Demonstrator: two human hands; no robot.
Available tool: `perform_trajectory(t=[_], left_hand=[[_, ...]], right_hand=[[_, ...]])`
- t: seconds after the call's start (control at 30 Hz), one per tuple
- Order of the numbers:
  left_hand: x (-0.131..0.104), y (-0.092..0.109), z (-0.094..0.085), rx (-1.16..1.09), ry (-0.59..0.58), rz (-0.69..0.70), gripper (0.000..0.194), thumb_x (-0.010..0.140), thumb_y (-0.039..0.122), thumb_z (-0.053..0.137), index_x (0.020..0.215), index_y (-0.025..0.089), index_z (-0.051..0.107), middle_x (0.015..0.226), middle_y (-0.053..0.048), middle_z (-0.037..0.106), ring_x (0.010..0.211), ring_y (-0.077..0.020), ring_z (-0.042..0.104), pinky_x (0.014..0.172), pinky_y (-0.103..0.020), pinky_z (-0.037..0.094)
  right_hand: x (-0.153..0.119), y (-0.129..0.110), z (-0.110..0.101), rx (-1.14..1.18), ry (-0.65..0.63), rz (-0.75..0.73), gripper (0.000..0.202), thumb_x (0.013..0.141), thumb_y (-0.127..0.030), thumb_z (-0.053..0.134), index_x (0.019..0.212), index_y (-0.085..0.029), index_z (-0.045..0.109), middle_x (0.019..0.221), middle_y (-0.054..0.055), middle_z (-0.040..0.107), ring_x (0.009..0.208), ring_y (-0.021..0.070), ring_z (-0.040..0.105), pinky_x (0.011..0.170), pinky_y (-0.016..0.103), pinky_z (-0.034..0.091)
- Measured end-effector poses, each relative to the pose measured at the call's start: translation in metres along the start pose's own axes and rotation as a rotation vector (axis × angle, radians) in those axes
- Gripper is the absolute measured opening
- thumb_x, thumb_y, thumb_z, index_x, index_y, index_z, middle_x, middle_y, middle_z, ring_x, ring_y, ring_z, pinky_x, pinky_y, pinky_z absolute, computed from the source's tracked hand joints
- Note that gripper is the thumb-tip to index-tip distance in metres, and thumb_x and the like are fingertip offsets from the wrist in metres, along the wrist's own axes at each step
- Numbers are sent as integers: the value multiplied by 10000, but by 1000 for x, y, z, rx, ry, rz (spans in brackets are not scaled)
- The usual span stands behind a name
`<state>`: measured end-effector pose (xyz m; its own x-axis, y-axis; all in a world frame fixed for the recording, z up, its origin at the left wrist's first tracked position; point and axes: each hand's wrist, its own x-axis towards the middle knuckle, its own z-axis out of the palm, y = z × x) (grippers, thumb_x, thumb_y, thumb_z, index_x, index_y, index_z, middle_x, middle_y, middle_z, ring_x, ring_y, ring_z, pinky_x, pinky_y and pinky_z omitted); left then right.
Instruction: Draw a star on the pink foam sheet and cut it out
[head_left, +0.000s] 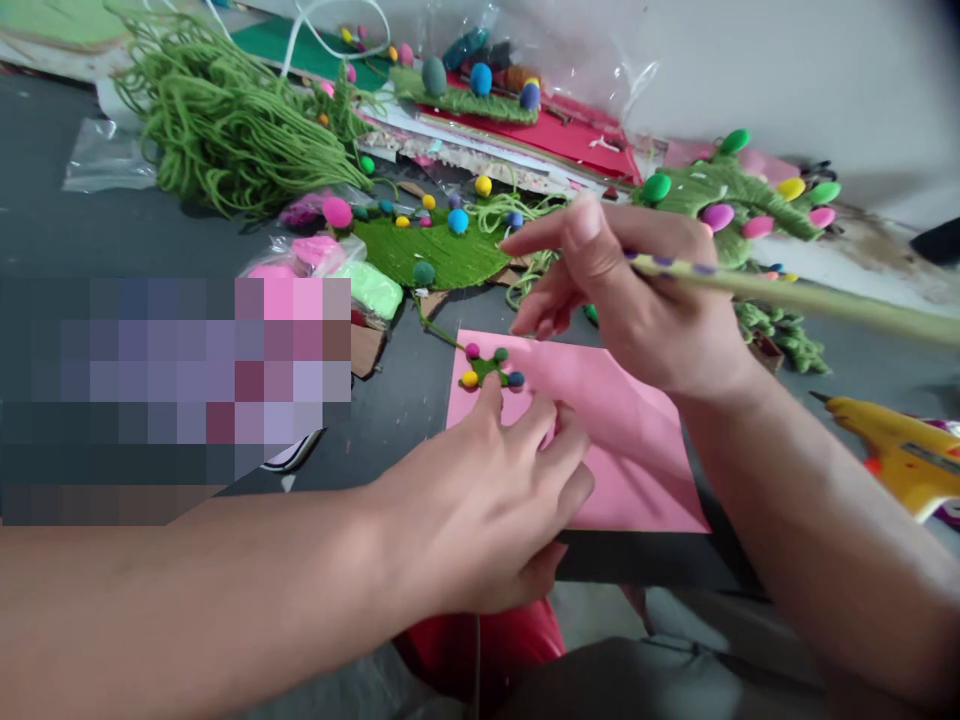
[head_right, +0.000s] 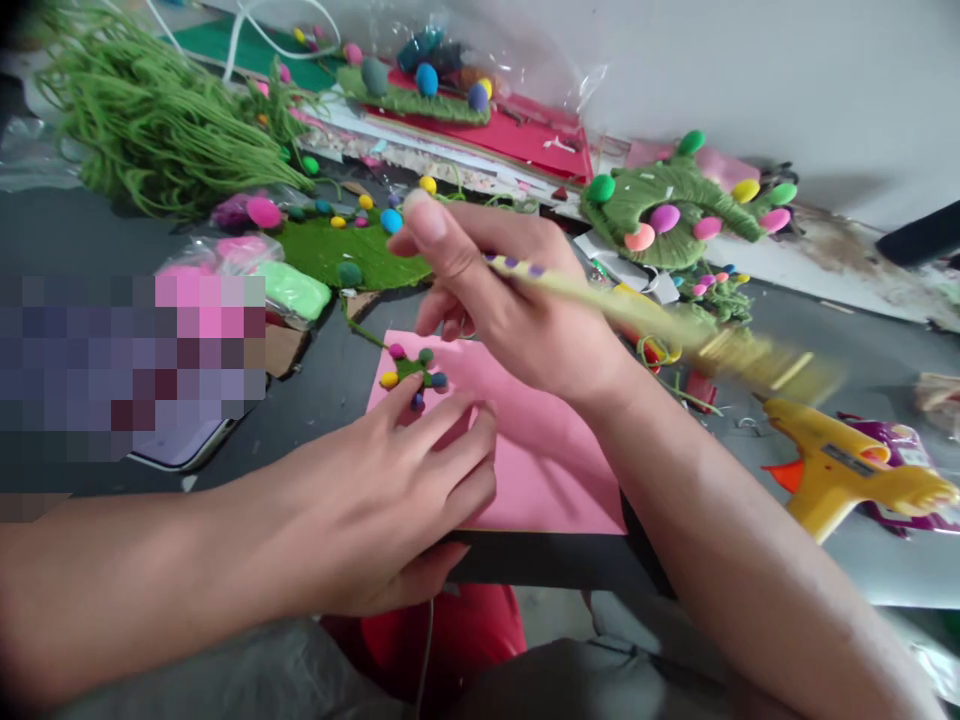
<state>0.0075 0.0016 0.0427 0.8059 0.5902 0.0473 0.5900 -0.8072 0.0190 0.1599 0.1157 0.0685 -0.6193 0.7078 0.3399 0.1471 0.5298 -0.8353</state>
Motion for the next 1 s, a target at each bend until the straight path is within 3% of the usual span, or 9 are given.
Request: perform_trajectory(t=[0.07, 0.17, 0.4, 0.53, 0.6, 0.7, 0.77, 0.87, 1.0], left_hand=[[0, -3, -2, -37, -13, 15, 437, 967, 426, 524, 1242, 125, 680, 1316, -210, 656, 1205, -417, 606, 1019, -670, 509], [-1, -7, -4, -51, -11, 13, 435, 989, 417, 483, 1237, 116, 675, 1213, -189, 683, 1170, -417, 621, 994, -661, 523], [-7, -9, -6, -99, -11, 17, 377, 1000, 352, 484, 1189, 106, 697, 1214, -202, 693, 1158, -399, 646, 1043, -633, 512], [-27, -23, -20, -85, 167, 47, 311, 1008, 191, 483, 1184, 99, 723, 1169, -156, 723, 1130, -305, 674, 995, -478, 560], [-40, -36, -28, -92, 272, -94, 298, 1012, 154, 461, 1116, 141, 741, 1063, -84, 731, 934, -224, 685, 840, -399, 579], [-53, -60, -30, -74, 250, -284, 363, 1040, 235, 373, 1106, 212, 729, 1120, -20, 688, 936, -178, 665, 816, -335, 567], [-55, -73, -26, -74, 181, -297, 391, 1035, 300, 366, 1159, 264, 735, 1233, -20, 648, 1034, -206, 661, 909, -368, 569], [-52, -81, -15, -112, 103, -281, 374, 1023, 310, 417, 1186, 251, 749, 1362, -73, 600, 1197, -300, 627, 1059, -517, 530], [-49, -84, -6, -119, 104, -218, 335, 1007, 334, 495, 1200, 231, 749, 1427, -132, 577, 1318, -358, 571, 1117, -603, 497]], right_hand=[[-4, -1, -2, -51, -124, 37, 323, 1094, -390, 567, 1093, -127, 754, 879, 67, 769, 803, 174, 729, 744, 304, 559], [-11, -1, 1, -199, -304, 25, 282, 1087, -371, 582, 1023, -147, 742, 949, 54, 756, 856, 168, 682, 808, 304, 517], [-16, 10, 8, -414, -351, -158, 325, 1113, -373, 459, 1016, -162, 687, 992, 76, 733, 936, 218, 607, 905, 404, 417], [-17, 15, 6, -405, -332, -170, 317, 1122, -361, 434, 1053, -169, 677, 1011, 83, 736, 986, 230, 617, 917, 409, 398], [-18, 17, 5, -377, -320, -174, 316, 1125, -355, 429, 1061, -165, 673, 1014, 88, 736, 977, 226, 619, 923, 402, 404], [-19, 19, 7, -332, -304, -175, 319, 1124, -359, 428, 1032, -159, 659, 979, 85, 726, 916, 212, 607, 900, 383, 421], [-20, 22, 9, -305, -278, -179, 298, 1118, -364, 449, 1023, -159, 642, 944, 76, 714, 877, 199, 599, 874, 365, 429], [-22, 24, 12, -256, -240, -165, 250, 1111, -355, 484, 1041, -159, 623, 939, 70, 714, 851, 183, 608, 851, 346, 443], [-24, 26, 12, -228, -241, -158, 229, 1100, -333, 509, 1053, -148, 635, 1018, 102, 730, 908, 196, 645, 878, 367, 464]])
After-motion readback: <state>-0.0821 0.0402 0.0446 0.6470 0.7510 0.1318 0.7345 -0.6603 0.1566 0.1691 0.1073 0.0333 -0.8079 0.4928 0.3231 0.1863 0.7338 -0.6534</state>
